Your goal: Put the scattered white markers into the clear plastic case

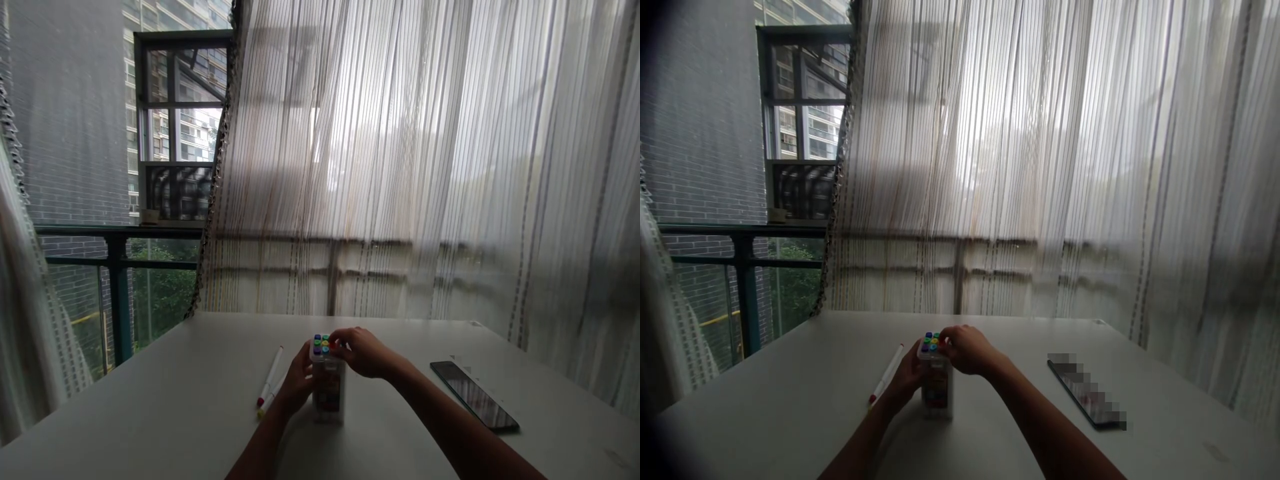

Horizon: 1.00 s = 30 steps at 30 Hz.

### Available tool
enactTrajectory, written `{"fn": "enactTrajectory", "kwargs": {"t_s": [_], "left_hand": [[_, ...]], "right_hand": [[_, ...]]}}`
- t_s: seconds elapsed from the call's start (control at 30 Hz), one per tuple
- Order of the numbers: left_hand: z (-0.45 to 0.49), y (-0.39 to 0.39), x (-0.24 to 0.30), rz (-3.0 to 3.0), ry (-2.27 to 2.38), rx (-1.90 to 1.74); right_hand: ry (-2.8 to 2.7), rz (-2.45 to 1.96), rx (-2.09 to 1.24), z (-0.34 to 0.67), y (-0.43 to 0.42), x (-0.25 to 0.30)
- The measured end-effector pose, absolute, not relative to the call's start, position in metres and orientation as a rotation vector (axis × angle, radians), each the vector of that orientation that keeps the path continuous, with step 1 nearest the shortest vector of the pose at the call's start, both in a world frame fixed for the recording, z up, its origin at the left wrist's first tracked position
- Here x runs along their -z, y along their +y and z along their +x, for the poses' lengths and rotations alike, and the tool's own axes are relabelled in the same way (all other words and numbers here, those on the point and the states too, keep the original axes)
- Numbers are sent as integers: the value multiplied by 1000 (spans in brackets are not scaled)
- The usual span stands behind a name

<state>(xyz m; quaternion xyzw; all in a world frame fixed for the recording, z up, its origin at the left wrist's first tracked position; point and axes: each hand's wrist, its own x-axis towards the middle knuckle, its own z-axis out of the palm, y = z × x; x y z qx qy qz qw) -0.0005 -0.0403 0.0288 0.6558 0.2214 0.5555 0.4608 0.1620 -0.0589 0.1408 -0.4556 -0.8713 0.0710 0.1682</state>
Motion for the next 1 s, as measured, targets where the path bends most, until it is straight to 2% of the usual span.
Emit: {"fn": "enactTrajectory", "kwargs": {"t_s": [0.7, 1.0], "left_hand": [[-1, -28, -16, 1550, 594, -1394], [-1, -27, -17, 1582, 531, -1385]], "right_hand": [[-2286, -1277, -172, 162, -61, -116], [-1957, -969, -470, 165, -56, -77]]}}
